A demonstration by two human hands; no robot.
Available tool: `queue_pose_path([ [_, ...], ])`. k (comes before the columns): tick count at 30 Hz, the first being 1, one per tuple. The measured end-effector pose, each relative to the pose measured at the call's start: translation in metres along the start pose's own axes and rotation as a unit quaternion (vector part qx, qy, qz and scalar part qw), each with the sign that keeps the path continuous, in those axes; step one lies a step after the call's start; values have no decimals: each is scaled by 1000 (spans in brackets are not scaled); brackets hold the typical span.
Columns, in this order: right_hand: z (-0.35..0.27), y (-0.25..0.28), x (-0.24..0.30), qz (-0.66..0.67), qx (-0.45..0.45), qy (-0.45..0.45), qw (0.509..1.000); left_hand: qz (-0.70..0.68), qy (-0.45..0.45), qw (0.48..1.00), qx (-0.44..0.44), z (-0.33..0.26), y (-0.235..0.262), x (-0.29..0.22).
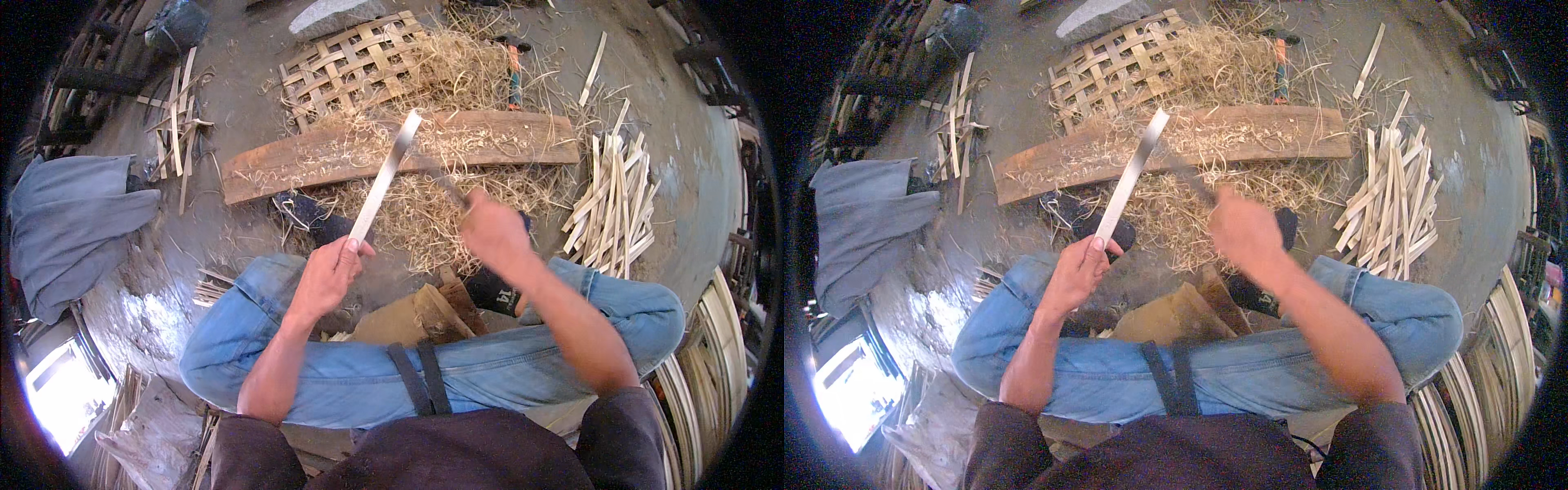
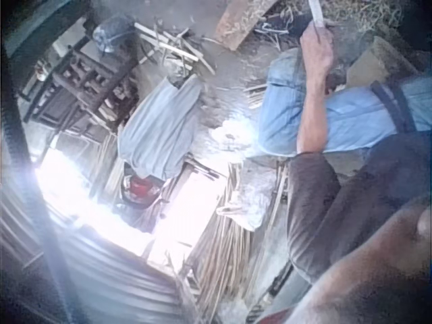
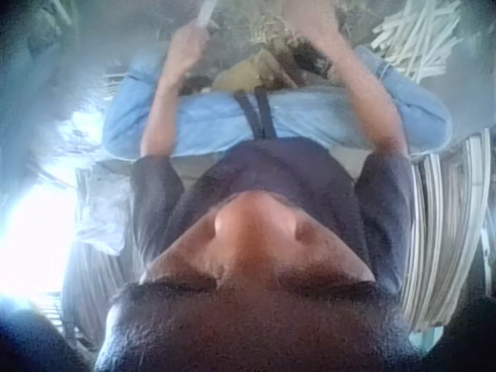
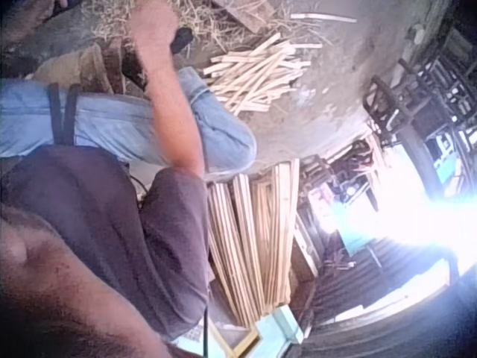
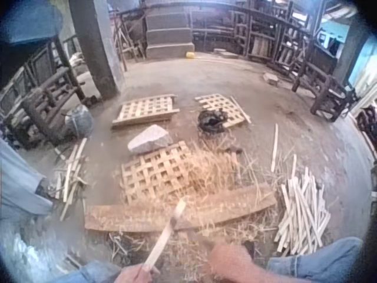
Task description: The person sits cross-legged on the floor and uses a knife to shave thin strips from a wooden stick. The person repeatedly shaves the stick, producing wood shavings that accumulate on the floor.
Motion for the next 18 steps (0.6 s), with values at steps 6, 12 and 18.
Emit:
queue_pose_path([
  [6, 12, 35, -15, 151, -49, -40, 987, -30, 42, 998, 40, -1, 1, -17],
  [12, 29, 19, -14, 574, 6, -120, 810, -203, 72, 965, 151, -8, -30, -6],
  [18, -10, 78, 30, 134, -90, -5, 987, -106, 80, 984, 122, 0, -29, 11],
])
Point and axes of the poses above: each hand's wrist, its own z-axis towards the middle knuckle, its own y-axis out of the back of the hand, x = y × z, the point moved 6 cm from there along z, towards the middle knuckle, and after that the axes turned 14 degrees about -y, right-handed, at the moved point
